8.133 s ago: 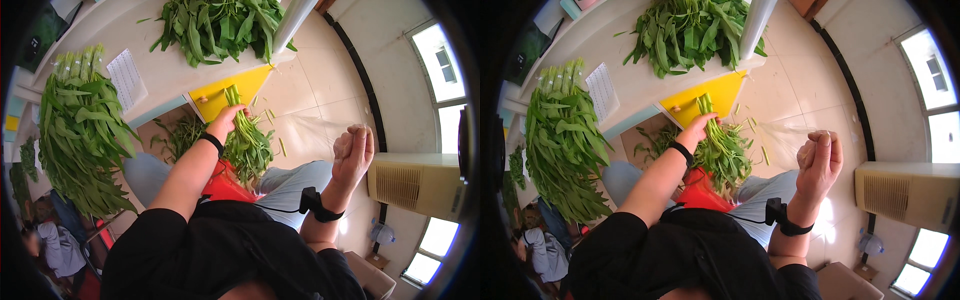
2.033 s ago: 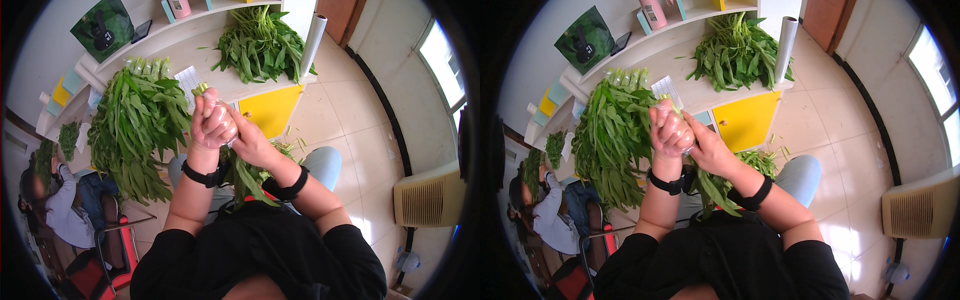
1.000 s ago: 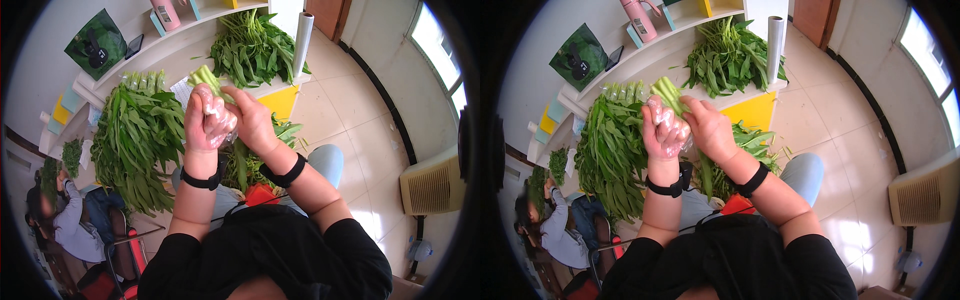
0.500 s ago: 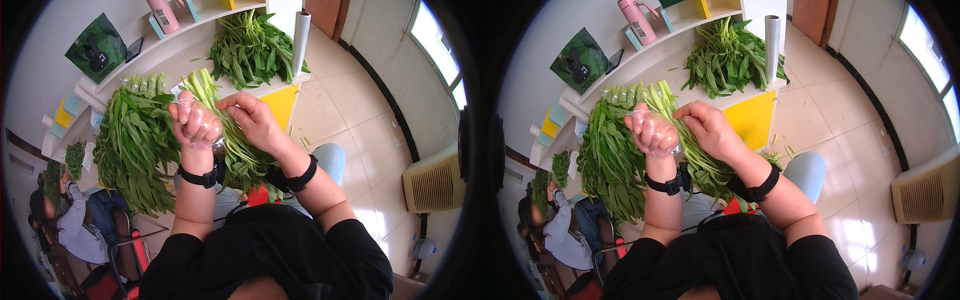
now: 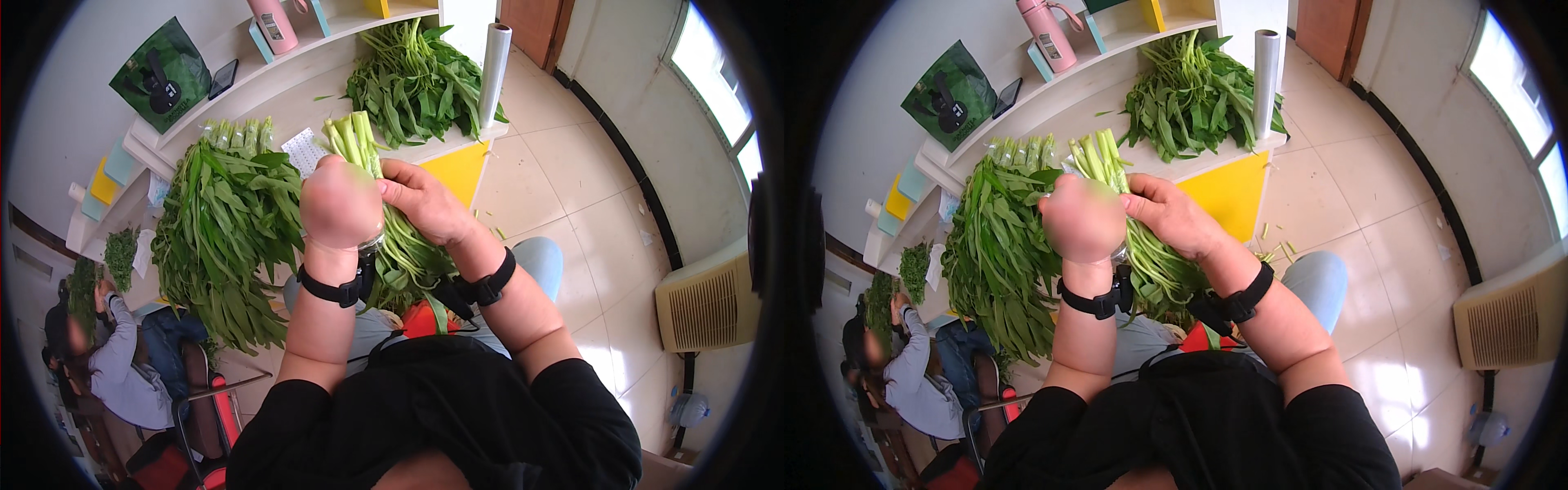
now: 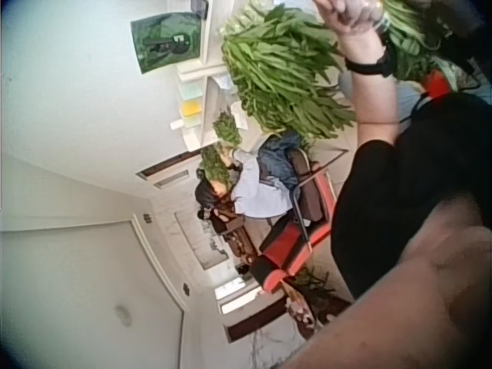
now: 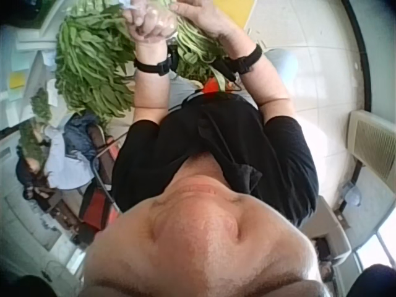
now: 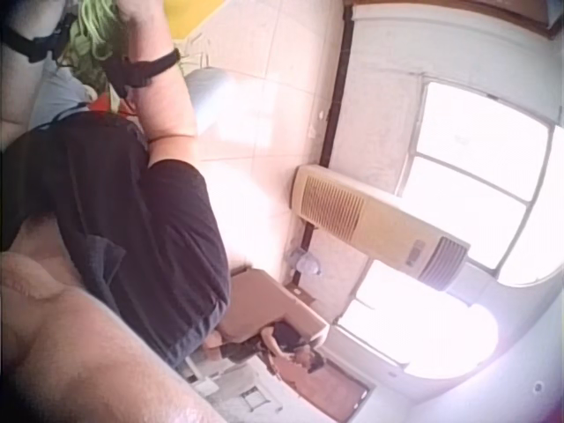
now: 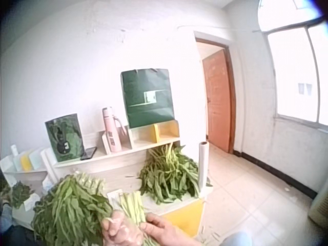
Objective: Bundling morning glory vegetables using plastic wrap and rubber bands.
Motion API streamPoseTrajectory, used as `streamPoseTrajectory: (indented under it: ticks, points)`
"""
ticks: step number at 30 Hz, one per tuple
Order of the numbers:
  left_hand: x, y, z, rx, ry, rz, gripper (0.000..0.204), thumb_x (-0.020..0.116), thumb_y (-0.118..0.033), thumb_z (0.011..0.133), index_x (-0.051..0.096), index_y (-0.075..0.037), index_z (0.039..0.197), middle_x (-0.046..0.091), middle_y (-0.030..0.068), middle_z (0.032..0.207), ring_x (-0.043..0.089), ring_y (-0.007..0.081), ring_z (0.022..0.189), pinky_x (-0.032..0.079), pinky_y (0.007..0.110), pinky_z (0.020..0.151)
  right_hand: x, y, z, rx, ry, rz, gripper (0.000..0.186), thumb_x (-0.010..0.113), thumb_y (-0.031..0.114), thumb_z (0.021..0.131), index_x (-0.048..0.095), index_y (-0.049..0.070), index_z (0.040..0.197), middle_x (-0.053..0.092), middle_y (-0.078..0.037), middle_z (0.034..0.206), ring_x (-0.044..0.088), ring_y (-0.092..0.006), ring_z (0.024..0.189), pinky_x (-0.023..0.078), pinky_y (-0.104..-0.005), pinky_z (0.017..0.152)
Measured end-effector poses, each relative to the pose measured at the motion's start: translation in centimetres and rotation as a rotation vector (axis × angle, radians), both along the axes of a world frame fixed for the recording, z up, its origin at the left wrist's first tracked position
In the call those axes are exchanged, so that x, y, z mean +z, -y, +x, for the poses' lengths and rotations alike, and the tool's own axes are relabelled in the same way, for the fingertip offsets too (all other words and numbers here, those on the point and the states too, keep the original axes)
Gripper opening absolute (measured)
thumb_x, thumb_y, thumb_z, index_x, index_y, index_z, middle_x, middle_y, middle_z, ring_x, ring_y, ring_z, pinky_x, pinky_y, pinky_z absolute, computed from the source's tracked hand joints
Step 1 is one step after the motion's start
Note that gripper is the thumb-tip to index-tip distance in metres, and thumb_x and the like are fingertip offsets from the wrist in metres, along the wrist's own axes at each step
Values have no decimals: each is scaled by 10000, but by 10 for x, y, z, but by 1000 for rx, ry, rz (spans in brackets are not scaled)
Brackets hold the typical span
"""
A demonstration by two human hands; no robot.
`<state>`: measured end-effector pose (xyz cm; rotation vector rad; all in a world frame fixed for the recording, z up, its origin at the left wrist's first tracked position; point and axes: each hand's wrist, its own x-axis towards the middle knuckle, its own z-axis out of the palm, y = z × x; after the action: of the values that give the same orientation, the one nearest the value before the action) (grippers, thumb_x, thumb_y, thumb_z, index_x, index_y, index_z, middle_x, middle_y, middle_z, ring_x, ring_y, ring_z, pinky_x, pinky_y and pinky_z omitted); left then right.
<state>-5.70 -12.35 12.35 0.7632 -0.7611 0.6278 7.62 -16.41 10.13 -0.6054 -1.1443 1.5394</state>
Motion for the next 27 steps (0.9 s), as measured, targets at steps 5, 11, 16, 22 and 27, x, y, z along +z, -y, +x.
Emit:
streamPoseTrajectory:
  ticks: [5,11,16,22,27]
  points:
    - [-4,-3,-1,11,-2,28,297,423,-283,979,400,-78,765,320,-21,426,229,55,307,178,217,364,-5,5,-4,-311,393,335,304,510,215,930,453,14,1151,581,-128,949,553,-246,898,439,-325,801]
    - [0,2,-4,251,-136,-60,289,425,-330,973,439,-94,808,253,-42,431,167,59,329,162,239,374,4,-2,-8,-621,684,466,211,519,194,896,447,28,1005,577,-241,751,566,-440,746,461,-457,648]
    - [6,15,6,539,-337,34,234,507,-283,944,500,-72,846,326,-20,508,247,60,414,217,241,418,-4,-6,-9,-722,889,511,232,545,183,839,452,55,1008,599,-211,736,586,-425,720,462,-497,596]
    - [-3,6,10,548,-380,-9,251,477,-299,957,484,-78,837,331,-18,508,235,58,409,224,237,421,-18,-5,-13,-795,1087,598,343,542,130,800,444,60,1121,613,-178,929,605,-393,762,486,-468,605]
    - [-3,3,1,306,-217,-58,283,424,-314,976,476,-75,832,337,-10,474,185,64,343,200,242,386,1,12,-9,-660,972,655,478,497,82,808,369,34,1265,584,-217,988,585,-405,864,486,-446,724]
